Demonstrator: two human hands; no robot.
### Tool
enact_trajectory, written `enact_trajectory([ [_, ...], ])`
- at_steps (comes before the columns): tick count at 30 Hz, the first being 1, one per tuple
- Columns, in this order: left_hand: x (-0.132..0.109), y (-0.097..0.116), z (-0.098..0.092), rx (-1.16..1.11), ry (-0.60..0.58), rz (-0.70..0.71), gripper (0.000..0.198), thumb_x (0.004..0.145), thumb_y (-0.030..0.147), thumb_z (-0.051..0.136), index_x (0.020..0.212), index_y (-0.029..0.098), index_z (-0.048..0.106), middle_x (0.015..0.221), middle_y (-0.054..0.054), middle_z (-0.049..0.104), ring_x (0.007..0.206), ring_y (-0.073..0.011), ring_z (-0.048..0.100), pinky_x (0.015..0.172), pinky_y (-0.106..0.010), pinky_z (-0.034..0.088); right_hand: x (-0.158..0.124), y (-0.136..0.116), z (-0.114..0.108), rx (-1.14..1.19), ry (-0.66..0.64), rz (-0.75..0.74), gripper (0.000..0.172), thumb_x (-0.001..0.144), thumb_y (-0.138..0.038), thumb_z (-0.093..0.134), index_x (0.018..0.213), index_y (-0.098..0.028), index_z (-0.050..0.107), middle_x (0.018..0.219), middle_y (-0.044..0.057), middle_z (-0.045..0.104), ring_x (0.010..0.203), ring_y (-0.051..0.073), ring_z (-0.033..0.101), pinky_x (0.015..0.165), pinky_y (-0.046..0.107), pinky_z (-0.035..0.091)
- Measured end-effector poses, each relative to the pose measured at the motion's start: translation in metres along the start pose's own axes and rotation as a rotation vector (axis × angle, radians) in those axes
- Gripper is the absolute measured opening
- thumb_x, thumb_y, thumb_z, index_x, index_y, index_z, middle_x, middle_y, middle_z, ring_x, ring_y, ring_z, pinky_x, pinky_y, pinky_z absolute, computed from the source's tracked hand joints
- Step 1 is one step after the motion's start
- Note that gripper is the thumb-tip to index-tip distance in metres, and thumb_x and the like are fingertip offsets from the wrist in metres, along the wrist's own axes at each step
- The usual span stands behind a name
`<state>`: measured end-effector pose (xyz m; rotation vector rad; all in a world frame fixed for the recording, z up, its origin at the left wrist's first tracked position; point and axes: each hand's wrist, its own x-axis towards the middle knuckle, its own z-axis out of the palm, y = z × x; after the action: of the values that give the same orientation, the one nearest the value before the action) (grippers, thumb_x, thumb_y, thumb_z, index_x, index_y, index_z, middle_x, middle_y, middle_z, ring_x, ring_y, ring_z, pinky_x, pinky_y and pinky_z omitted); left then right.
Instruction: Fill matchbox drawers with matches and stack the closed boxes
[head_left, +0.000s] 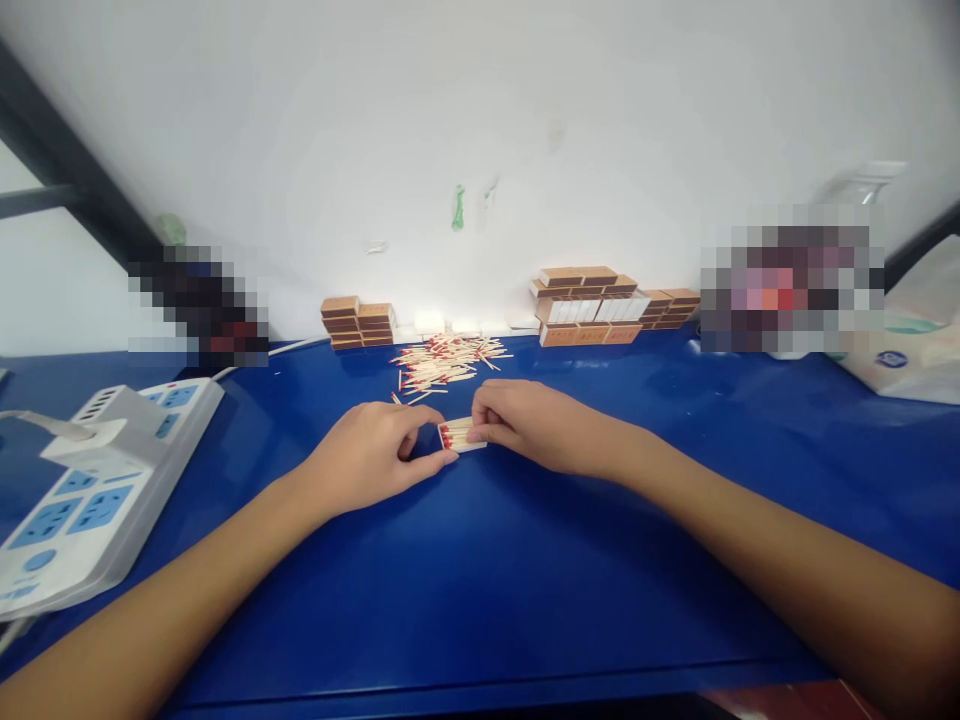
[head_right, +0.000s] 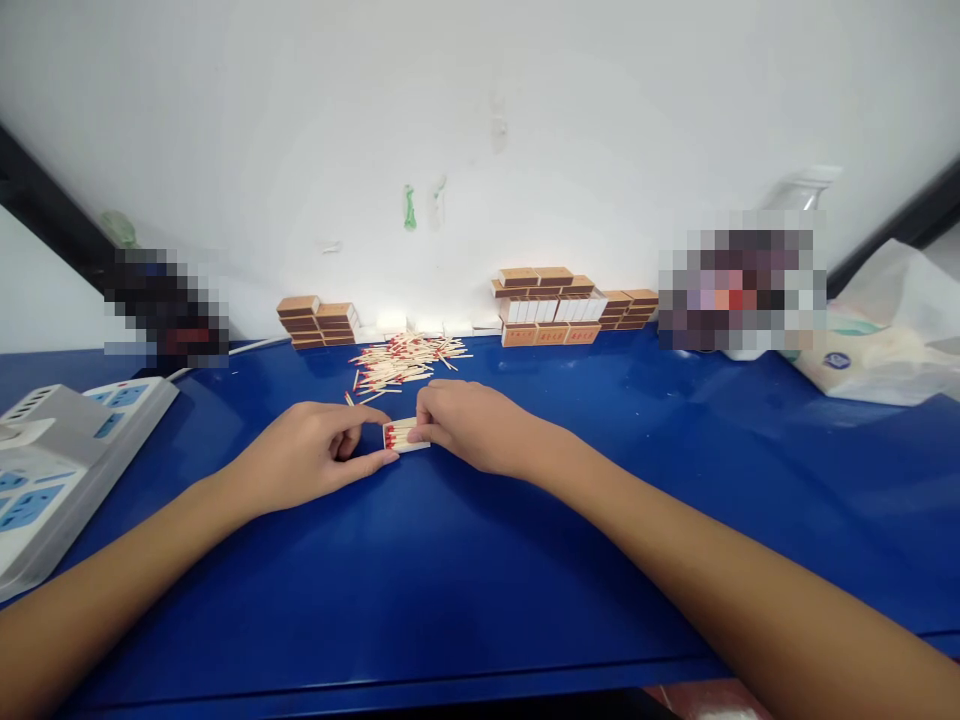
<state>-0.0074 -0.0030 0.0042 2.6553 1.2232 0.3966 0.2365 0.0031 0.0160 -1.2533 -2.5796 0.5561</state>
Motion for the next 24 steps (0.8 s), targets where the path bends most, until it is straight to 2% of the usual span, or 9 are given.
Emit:
enact_trajectory([
  [13, 0.0, 0.001, -0.002, -0.009, -0.006, 0.006, 0.032, 0.095, 0.052, 0.064, 0.112, 0.026, 0.074, 0.059, 0.006, 0.056, 0.055, -0.0128, 0.054, 0.058, -0.027, 0.033, 0.002, 0.005, -0.003, 0.053, 0.027, -0.023, 0.018, 0.103, -0.029, 0.059, 0.087, -0.019, 0.058, 0.095, 0.005, 0.068, 0.081, 0.017, 0.057, 0.071, 0.029, 0.038],
  [21, -0.002, 0.0, 0.001, -0.007, -0.007, -0.013, 0.033, 0.094, 0.052, 0.065, 0.112, 0.025, 0.073, 0.062, 0.005, 0.059, 0.058, -0.0137, 0.055, 0.059, -0.027, 0.034, 0.002, 0.007, 0.01, 0.074, 0.049, -0.089, 0.015, 0.102, -0.026, 0.058, 0.089, -0.019, 0.057, 0.094, 0.004, 0.066, 0.082, 0.017, 0.056, 0.073, 0.029, 0.038],
  [24, -0.001, 0.0, 0.0, -0.008, -0.004, -0.01, 0.033, 0.094, 0.052, 0.065, 0.113, 0.025, 0.073, 0.061, 0.005, 0.058, 0.058, -0.0133, 0.054, 0.059, -0.027, 0.034, 0.002, 0.008, 0.008, 0.087, 0.07, -0.096, 0.015, 0.102, -0.026, 0.057, 0.088, -0.02, 0.056, 0.092, 0.004, 0.065, 0.079, 0.016, 0.054, 0.071, 0.029, 0.038],
])
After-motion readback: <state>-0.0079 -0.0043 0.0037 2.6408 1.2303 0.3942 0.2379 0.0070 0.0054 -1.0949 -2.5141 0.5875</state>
